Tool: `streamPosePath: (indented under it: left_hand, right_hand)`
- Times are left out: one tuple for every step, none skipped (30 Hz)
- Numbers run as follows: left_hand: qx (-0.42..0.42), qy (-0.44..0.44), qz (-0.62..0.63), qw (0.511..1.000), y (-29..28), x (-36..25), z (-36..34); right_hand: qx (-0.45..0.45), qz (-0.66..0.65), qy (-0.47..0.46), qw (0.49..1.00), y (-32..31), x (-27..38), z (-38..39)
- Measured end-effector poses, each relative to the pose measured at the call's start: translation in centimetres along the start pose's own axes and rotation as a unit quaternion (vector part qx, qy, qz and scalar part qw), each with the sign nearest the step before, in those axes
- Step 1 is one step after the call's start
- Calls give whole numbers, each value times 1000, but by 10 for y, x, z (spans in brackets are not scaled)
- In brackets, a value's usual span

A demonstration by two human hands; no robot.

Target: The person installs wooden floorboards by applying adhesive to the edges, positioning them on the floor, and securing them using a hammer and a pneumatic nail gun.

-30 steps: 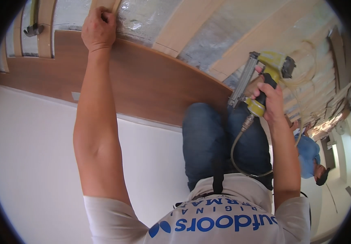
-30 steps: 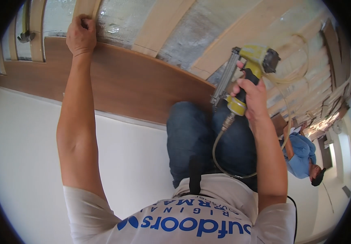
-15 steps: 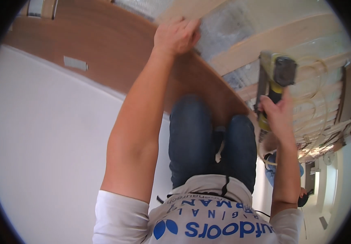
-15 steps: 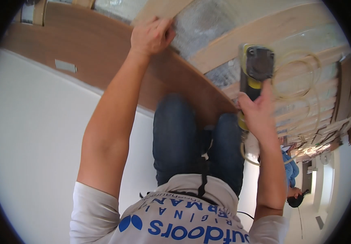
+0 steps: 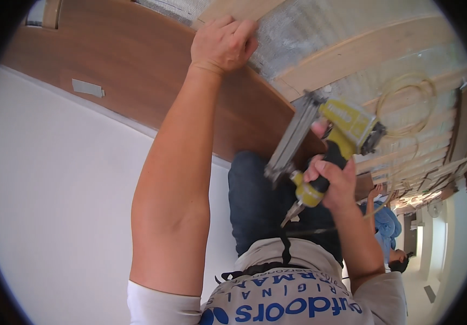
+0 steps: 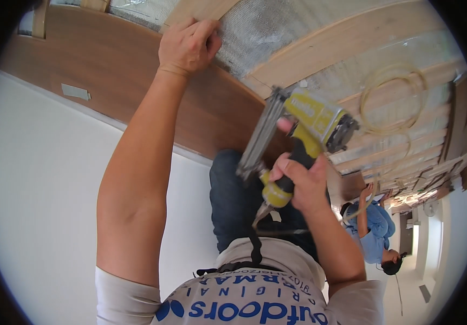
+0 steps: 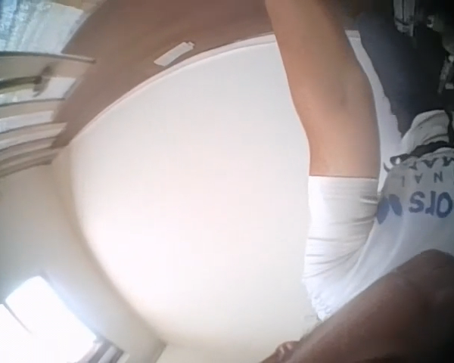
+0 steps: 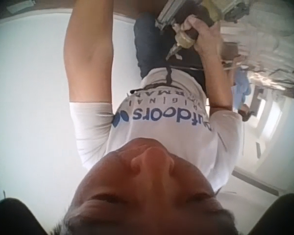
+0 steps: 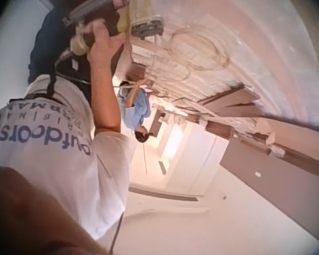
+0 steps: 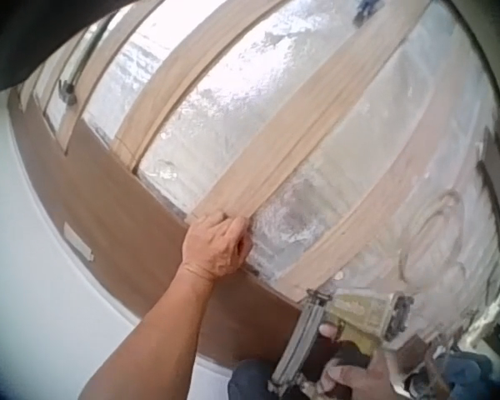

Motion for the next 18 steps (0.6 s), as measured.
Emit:
streamPosePath:
  left_hand:
    - [0, 4, -1, 1000, 0, 2, -1]
    - [-5, 4, -3, 1000, -3, 3, 1]
    - [-11, 0, -6, 1000, -3, 4, 1]
    - [-8, 1, -4, 1000, -1, 2, 0]
    - [-7, -1, -5, 1000, 1, 1, -1]
    - [-6, 0, -9, 1000, 1, 2, -3]
    - [-3, 5, -10, 1000, 1, 1, -4]
    - [-4, 3, -16, 1000, 0, 0, -4]
    - [-4, -2, -21, 1000, 0, -2, -3]
    - [0, 0, -20, 1000, 1, -5, -3]
    - [-12, 7, -16, 1000, 0, -7, -4]
    - [-23, 17, -12, 1000, -1, -8, -6]
    - [-19, 22, -10, 1000, -1, -9, -7]
    - [-20, 23, -20, 999, -1, -10, -9]
    - [-22, 24, -31, 999, -1, -10, -9]
    - [-20, 28, -28, 999, 0, -10, -9]
    - [-12, 28, -35, 999, 1, -10, -8]
    - [0, 26, -40, 999, 1, -11, -4]
  right_hand:
    - [1, -66, 26, 997, 4, -17, 1]
    - [-3, -132, 58, 990, 9, -36, 5]
    - [-4, -174, 46, 984, 14, -48, 1]
    - [-5, -182, 41, 982, 19, -55, -3]
    - [-6, -190, 37, 981, 22, -60, -8]
    - [4, -193, 35, 981, 25, -64, -14]
    - [4, -199, 35, 979, 27, -68, -18]
    - [1, -197, 37, 980, 28, -72, -22]
    - [-3, -194, 41, 980, 27, -75, -22]
    - [0, -181, 40, 983, 27, -75, -22]
    - [-2, -184, 41, 982, 26, -74, -20]
    - [-10, -161, 39, 986, 26, -75, -19]
    - [-18, -137, 37, 990, 28, -73, -18]
    - [-21, -143, 37, 989, 30, -69, -18]
    - [-20, -124, 53, 991, 36, -61, -19]
    - [-19, -106, 69, 992, 40, -59, -20]
    - [-21, -110, 68, 991, 42, -63, -22]
    - [-36, -97, 61, 993, 41, -69, -18]
Point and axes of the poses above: each hand's wrist, its own z-axis away from the middle knuckle, its own y-axis out of the palm, x = y × z, the point moved 6 cm from there along -z, towards the middle knuckle, and after that the axes turned 2 degrees about -x, right-handed, at the moved point
